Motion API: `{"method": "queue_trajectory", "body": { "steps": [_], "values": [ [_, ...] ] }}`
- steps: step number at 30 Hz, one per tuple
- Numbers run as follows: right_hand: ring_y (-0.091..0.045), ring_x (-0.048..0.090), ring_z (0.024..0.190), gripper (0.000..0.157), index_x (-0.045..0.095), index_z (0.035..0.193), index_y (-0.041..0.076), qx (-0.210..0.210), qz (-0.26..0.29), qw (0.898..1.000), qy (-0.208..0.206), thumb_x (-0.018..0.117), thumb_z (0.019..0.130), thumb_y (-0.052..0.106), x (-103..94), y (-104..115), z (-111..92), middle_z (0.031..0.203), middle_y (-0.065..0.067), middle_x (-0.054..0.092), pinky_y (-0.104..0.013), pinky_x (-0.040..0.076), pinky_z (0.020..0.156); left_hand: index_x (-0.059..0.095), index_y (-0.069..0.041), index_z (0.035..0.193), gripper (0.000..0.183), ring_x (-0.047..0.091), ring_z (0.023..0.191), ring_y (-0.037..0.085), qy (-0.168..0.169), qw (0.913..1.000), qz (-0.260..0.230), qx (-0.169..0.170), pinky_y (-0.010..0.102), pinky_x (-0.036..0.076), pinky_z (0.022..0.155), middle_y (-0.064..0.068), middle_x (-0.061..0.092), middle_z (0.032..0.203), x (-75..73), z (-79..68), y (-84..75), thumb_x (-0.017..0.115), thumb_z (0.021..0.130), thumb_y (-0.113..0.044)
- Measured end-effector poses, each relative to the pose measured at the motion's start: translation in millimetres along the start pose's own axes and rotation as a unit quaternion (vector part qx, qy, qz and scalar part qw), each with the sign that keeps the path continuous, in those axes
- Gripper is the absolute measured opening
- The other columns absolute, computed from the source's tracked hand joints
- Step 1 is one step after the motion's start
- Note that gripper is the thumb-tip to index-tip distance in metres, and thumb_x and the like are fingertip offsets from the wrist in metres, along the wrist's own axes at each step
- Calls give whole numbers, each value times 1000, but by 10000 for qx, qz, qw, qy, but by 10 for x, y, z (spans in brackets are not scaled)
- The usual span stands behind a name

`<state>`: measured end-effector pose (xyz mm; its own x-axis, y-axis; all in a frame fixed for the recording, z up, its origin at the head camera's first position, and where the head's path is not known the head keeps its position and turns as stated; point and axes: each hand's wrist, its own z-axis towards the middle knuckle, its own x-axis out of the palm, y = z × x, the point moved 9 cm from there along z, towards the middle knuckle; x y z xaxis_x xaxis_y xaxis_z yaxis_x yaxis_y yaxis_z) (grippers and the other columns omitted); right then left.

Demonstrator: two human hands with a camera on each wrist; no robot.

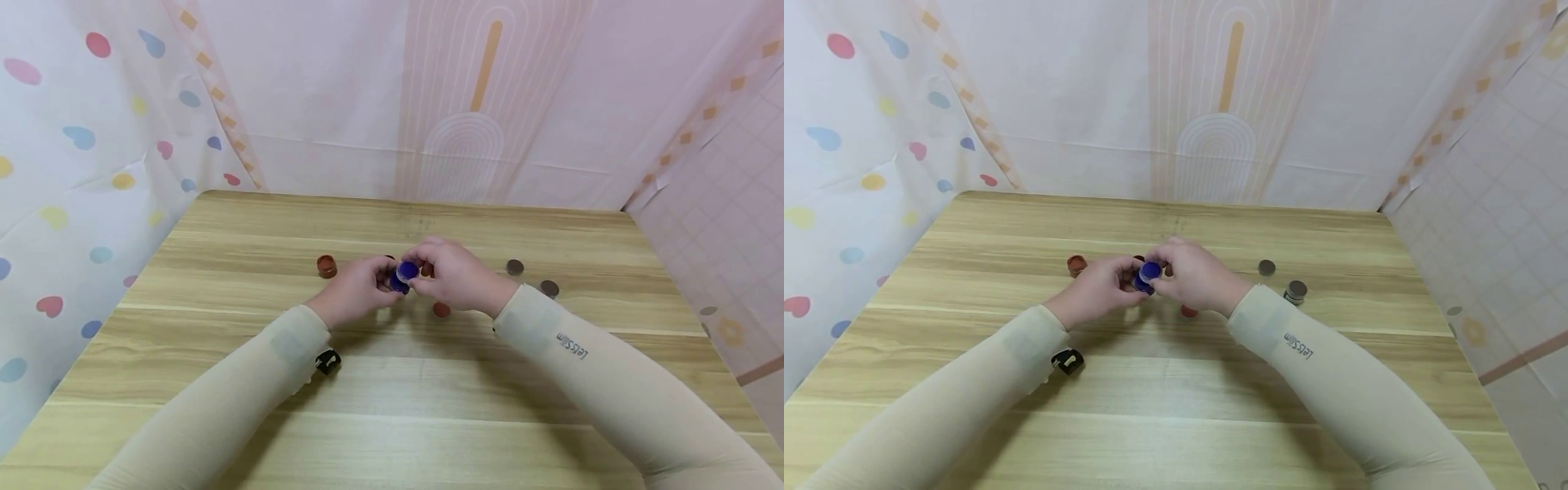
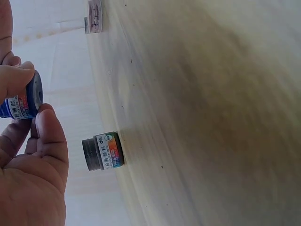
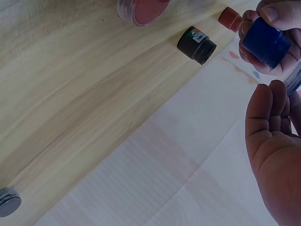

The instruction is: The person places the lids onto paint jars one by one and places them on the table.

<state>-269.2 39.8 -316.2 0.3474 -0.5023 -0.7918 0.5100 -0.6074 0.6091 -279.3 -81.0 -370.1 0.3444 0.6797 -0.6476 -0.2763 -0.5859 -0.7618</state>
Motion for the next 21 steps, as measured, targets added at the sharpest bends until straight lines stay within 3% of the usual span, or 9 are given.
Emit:
{"method": "queue_trajectory", "body": {
  "steps": [21],
  "values": [
    [-17, 63, 97, 33, 70, 128, 4, -35, -56, 10000, 67, 73, 96, 10, 38, 19, -14, 115, -7, 66, -28, 56, 81, 71, -7, 112, 25, 69, 88, 14, 28, 9999, -158, 29, 30, 58, 83, 3, 75, 95, 24, 2, -2, 83, 91, -15]
  ]
}}
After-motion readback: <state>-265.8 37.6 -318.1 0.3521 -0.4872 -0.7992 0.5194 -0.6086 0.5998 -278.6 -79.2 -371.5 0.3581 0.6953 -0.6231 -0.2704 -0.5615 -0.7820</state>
